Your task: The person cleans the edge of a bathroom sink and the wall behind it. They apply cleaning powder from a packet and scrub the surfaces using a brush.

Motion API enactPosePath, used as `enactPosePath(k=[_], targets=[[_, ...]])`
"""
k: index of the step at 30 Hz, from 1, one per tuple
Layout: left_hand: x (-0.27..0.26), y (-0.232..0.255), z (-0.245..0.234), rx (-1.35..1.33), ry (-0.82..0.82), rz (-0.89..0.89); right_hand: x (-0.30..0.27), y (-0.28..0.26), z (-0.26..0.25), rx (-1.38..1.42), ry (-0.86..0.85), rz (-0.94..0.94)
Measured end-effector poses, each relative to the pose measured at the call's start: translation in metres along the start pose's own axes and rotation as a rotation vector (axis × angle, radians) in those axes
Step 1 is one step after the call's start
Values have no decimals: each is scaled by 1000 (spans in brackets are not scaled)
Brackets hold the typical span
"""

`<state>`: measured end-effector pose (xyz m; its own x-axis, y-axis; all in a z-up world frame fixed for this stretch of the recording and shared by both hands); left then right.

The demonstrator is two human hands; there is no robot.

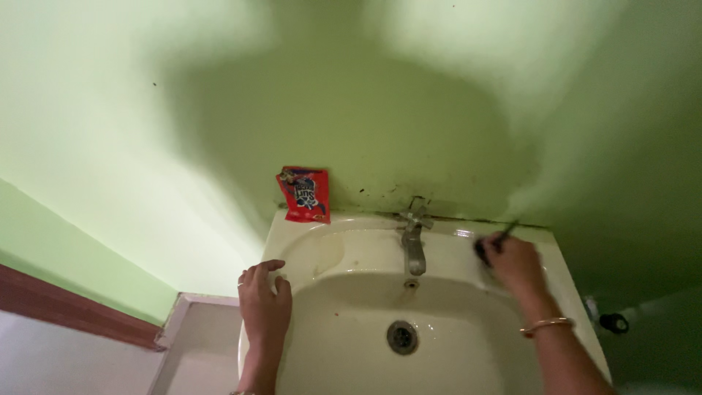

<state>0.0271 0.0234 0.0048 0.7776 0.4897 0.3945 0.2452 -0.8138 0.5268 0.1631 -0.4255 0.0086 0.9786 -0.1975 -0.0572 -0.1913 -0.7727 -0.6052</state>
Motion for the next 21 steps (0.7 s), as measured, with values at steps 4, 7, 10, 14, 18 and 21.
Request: enactPosePath(k=[4,7,10,14,18,21], targets=[[5,-4,9,-39,-72,-51,-18,-35,39,217,-133,-261],[5,-9,11,-31,-87,-35,-16,-35,38,148,-230,-204],[5,-7,12,-41,-79,-26,14,-25,20,89,-160,-153],[3,-4,8,-62,-72,-2,30,-38,36,89,-134,-243],[5,-5,8,-27,-96,41,24,-52,63,-45,-167,-372],[4,-4,9,-10,-105,57,38,-18,49,71,-133,-201]])
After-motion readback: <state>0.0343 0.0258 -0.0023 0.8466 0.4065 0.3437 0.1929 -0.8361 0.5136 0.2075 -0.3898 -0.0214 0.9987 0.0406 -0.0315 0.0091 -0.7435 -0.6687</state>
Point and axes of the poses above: each hand's wrist, its own x-axis towards the middle knuckle, its own z-axis out of the palm, y = z × x, the point moved 1 cm from there along x, towards the middle knuckle, and after that the axes turned 15 degrees about x, right-handed, at the moved point
